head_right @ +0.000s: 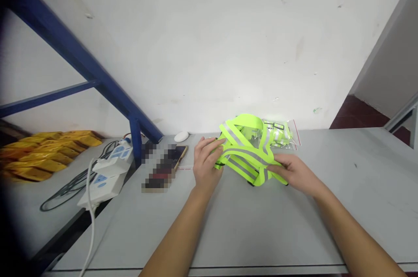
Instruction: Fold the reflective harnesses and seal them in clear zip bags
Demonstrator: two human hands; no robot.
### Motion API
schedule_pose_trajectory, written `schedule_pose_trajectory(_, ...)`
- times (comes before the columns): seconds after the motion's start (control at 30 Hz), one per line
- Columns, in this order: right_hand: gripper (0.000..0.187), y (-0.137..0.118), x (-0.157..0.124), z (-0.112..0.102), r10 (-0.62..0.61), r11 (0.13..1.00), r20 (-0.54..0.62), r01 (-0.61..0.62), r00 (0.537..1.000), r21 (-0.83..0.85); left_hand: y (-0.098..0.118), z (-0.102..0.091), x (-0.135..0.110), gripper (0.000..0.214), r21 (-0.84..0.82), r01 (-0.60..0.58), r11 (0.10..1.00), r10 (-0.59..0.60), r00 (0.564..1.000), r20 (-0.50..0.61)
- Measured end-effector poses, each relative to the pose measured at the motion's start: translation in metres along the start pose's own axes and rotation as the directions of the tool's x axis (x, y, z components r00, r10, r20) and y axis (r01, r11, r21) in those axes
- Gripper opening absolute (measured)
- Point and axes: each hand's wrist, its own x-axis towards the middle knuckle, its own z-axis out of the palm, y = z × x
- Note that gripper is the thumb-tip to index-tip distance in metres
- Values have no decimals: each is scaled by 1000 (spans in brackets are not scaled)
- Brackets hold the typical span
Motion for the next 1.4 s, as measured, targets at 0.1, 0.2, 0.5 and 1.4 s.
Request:
schedule_pose_trajectory(0.1, 29, 1, -3, -20, 13, 1000, -44, -13, 999, -4, 0, 1, -1, 35, -18, -20, 1000, 21, 999, 32)
schedule_pose_trajectory(0.2, 31, 1, -6, -34, 49, 998, -30, -50, 998, -40, 1, 4, -2, 33, -30, -32, 999, 33, 999, 41)
schedule_pose_trajectory(0.5, 18, 38, -2, -48, 171, 935, -38, -174, 985, -310, 8, 14, -9, 34, -101, -47, 994, 59, 991, 118)
schedule_pose_trajectory(1.4, 57, 19, 14, -18, 152, 846, -257, 9, 955, 533, 53, 22, -17, 25, -343, 434, 833, -248, 847, 469)
